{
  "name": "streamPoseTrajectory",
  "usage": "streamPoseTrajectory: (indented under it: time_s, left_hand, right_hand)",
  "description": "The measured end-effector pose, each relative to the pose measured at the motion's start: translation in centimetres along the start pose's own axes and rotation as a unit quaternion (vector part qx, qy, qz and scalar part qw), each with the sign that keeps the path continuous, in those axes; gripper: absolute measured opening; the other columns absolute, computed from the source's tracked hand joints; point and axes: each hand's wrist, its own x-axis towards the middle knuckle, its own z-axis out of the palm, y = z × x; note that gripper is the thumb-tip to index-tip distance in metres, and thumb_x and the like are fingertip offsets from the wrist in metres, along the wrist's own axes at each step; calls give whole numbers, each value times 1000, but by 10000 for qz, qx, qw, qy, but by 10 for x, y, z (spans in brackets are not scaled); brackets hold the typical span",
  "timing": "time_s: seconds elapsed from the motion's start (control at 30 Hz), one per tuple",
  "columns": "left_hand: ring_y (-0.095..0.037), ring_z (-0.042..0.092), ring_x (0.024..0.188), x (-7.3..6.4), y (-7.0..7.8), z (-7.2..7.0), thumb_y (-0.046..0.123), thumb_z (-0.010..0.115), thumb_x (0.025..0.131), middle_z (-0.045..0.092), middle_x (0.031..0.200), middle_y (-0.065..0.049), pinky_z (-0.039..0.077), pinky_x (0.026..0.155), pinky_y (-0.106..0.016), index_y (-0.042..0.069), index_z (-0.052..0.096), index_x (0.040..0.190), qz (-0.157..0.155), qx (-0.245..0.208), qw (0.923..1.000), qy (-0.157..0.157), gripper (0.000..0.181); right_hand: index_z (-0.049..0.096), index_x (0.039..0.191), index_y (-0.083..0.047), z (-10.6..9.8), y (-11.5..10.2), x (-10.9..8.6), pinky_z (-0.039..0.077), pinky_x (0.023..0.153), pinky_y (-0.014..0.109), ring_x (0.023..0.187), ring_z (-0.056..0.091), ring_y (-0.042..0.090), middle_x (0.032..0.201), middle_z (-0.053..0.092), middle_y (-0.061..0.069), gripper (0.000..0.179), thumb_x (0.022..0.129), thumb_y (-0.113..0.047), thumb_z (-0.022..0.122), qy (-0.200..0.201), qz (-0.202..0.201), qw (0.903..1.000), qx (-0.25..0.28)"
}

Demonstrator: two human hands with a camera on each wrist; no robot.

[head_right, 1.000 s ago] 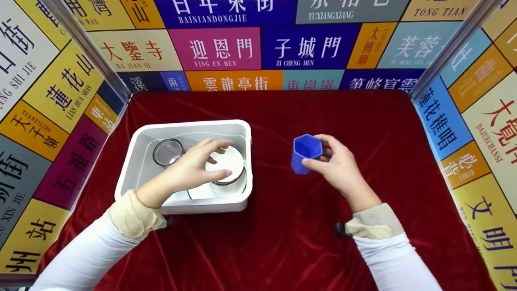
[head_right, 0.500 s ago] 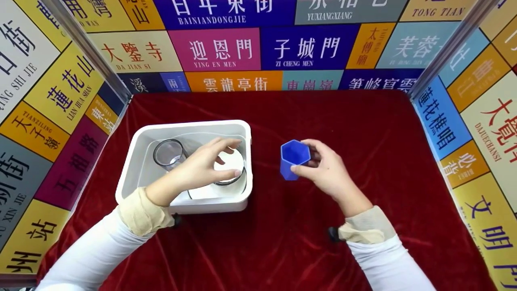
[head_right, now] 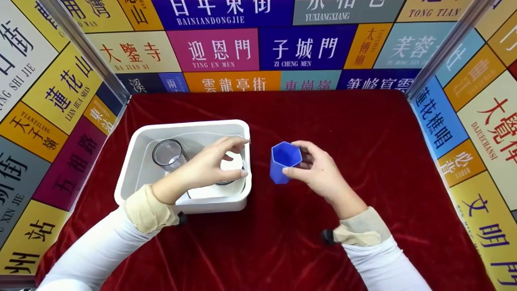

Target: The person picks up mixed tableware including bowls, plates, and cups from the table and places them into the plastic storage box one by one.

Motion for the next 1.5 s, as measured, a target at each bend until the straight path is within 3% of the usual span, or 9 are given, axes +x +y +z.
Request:
streamPoseTrajectory:
  time_s: [0.77,0.97,1.27,1.5]
  left_hand:
    - [-19,53,126,11,10,14,35,81,85,53,139,-8,44,110,-32,11,40,152,121,-153,9997,-117,82]
    - [-15,55,120,11,12,16,34,81,84,54,135,-5,45,106,-28,12,45,149,354,-251,9990,-68,77]
    - [-11,56,110,11,15,19,33,83,82,59,126,-2,47,98,-24,13,51,143,591,-401,9974,26,72]
    - [-13,58,115,12,20,17,32,84,80,61,129,-3,47,102,-24,10,52,140,613,-207,9979,51,72]
  right_hand:
    - [48,143,-6,22,-26,-2,54,94,21,116,65,20,132,60,17,66,85,-8,80,-459,-253,9986,41]
    - [48,143,-8,25,-29,-5,54,97,22,117,65,20,133,59,15,66,85,-8,80,-606,-307,9976,113]
    - [47,143,-4,29,-30,-9,53,97,20,119,64,21,134,58,16,68,83,-3,81,-388,-436,9980,262]
    - [50,139,-5,38,-35,-8,52,100,23,121,63,24,133,60,16,68,80,-2,83,-316,-552,9972,387]
